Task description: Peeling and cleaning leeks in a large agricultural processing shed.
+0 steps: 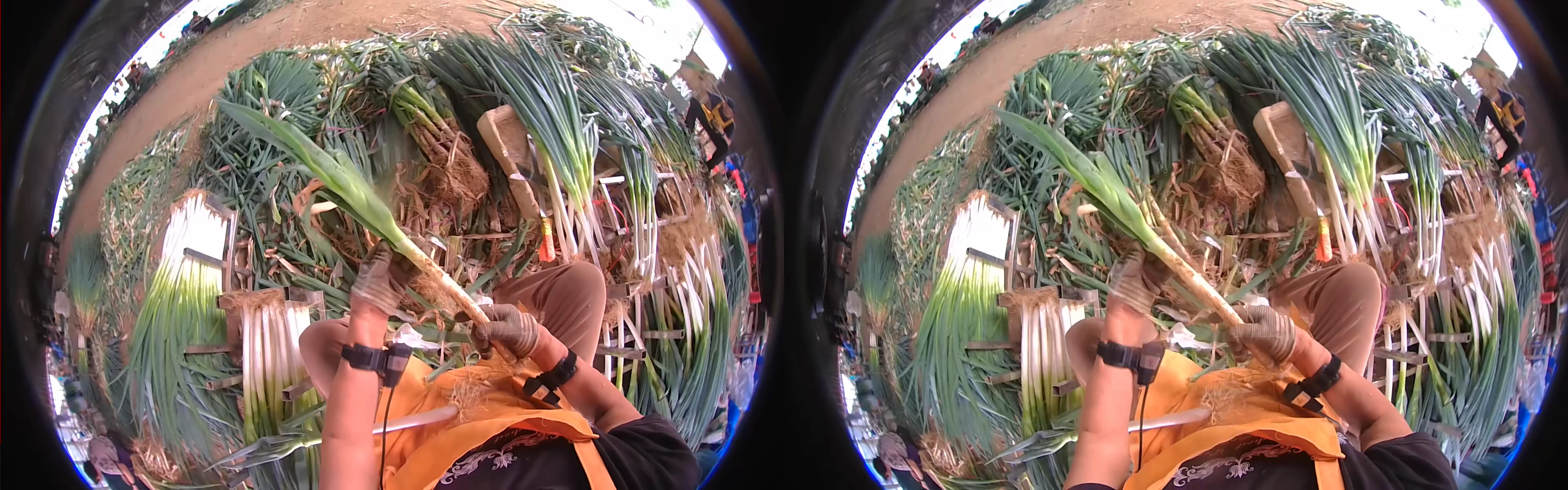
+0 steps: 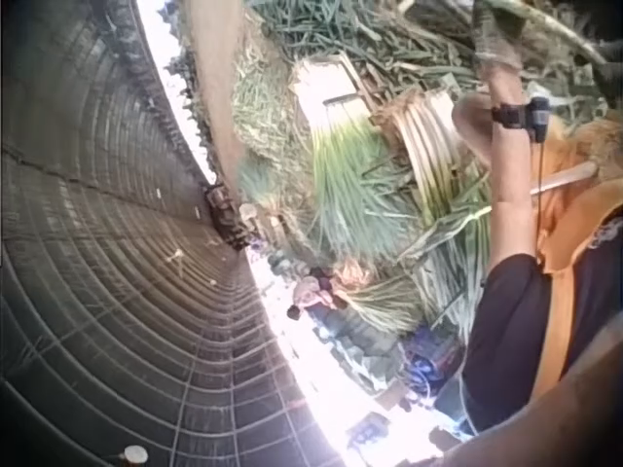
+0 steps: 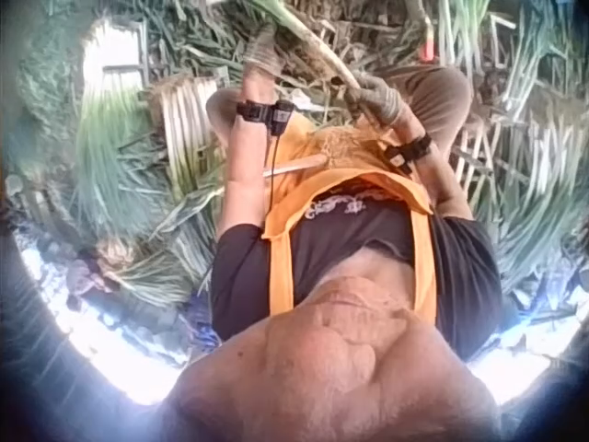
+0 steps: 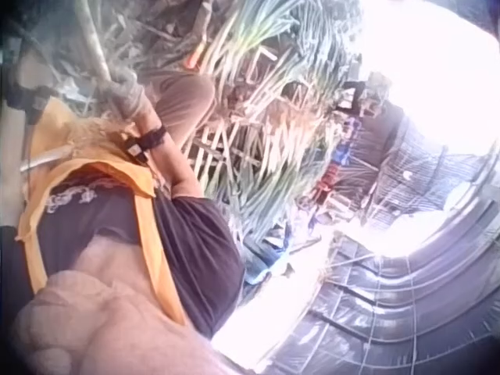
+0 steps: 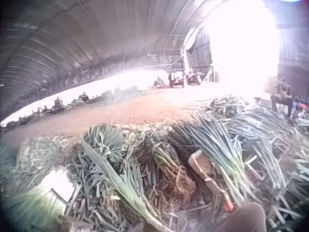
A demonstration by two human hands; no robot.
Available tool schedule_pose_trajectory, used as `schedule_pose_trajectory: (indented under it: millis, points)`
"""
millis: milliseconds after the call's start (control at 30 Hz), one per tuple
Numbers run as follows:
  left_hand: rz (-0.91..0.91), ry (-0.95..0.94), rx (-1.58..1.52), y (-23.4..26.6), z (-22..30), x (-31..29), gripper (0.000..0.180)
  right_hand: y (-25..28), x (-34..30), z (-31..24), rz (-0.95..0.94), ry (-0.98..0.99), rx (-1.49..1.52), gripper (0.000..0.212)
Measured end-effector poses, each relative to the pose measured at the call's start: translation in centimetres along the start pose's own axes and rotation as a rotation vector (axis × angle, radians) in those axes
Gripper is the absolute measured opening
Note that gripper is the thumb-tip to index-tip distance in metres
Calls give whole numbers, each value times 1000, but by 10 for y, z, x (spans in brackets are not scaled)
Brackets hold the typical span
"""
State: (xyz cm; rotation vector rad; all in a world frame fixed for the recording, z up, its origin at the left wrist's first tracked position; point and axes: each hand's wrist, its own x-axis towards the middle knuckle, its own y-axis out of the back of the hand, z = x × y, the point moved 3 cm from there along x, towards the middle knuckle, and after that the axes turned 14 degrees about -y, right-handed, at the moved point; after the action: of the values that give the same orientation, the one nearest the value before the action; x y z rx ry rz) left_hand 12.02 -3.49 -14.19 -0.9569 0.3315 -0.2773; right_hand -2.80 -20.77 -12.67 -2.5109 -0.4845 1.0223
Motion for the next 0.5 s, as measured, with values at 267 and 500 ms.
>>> schedule_pose_trajectory:
  millis: [267,500]
  points:
    - [-23,-249,157,-65,-6,-46,27,-6,11,24,38,176,-175,42]
    - [36,-180,47,-35,-36,-46,25,-27,-18,27,-1,129,66,41]
